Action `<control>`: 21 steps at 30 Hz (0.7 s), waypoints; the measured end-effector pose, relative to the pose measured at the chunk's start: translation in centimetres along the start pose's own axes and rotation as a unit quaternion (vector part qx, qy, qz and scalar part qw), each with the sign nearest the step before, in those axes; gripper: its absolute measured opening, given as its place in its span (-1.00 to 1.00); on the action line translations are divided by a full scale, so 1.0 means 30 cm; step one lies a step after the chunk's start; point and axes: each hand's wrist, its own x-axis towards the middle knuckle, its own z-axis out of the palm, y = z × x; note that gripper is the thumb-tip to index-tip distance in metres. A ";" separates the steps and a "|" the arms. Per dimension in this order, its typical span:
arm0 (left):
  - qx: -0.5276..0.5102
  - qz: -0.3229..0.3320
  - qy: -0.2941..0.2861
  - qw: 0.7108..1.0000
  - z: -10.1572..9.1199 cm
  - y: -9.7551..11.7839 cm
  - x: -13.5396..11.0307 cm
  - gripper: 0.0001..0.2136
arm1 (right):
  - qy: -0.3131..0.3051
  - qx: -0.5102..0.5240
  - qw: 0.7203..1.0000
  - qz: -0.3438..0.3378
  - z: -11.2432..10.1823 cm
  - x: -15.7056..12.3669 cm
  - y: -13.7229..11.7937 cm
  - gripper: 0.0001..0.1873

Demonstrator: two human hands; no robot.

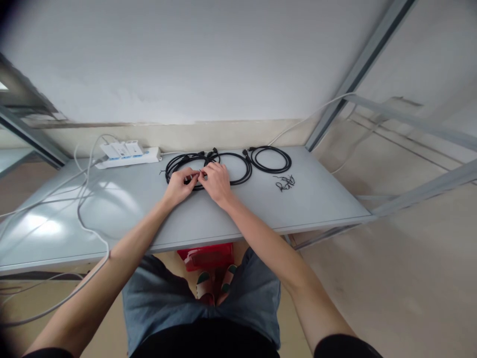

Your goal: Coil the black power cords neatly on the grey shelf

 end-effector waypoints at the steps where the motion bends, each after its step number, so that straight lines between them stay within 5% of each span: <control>1: -0.001 -0.001 0.003 1.000 0.000 0.002 0.001 -0.75 | 0.003 0.003 1.000 -0.003 -0.001 0.000 0.001 -0.83; 21: 0.095 -0.032 -0.022 0.995 -0.014 0.011 -0.002 -0.72 | 0.016 0.202 0.979 0.033 -0.006 0.008 0.009 -0.79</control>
